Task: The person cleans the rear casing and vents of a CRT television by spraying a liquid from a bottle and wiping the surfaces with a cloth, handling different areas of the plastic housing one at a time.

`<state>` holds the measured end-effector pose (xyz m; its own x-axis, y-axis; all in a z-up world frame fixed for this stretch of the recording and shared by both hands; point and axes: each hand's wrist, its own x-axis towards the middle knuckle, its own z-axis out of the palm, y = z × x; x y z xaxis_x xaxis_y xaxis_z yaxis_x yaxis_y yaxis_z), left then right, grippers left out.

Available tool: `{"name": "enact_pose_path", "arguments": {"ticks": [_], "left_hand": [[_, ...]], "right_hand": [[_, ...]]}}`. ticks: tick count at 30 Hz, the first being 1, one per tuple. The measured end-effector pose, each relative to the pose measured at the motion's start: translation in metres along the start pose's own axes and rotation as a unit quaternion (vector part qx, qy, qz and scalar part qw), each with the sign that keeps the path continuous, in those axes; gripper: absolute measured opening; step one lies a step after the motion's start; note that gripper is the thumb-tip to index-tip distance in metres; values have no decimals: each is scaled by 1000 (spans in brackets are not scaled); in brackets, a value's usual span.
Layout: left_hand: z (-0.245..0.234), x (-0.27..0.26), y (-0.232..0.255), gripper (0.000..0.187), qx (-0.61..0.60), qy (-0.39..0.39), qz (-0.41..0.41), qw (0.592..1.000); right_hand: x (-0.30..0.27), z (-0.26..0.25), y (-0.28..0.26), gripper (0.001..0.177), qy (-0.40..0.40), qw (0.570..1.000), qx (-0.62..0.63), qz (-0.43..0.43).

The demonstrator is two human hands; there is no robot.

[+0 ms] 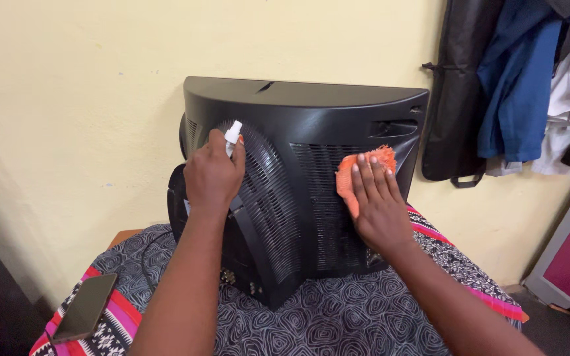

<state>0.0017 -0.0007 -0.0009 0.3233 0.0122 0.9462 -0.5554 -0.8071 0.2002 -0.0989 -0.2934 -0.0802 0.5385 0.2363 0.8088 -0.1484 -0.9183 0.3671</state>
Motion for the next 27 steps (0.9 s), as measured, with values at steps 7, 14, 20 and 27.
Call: {"name": "enact_pose_path", "arguments": {"ticks": [7, 14, 20, 27], "left_hand": [[0, 0, 2, 33, -1, 17, 12, 1000], [-1, 0, 3, 31, -17, 22, 15, 999], [1, 0, 1, 33, -18, 3, 9, 1000], [3, 0, -1, 34, -14, 7, -2, 1000]], "right_hand": [[19, 22, -46, 74, 107, 978, 150, 99], [55, 17, -83, 76, 122, 977, 160, 66], [108, 10, -134, 69, 88, 963, 254, 4], [100, 4, -149, 69, 63, 899, 433, -8]]}}
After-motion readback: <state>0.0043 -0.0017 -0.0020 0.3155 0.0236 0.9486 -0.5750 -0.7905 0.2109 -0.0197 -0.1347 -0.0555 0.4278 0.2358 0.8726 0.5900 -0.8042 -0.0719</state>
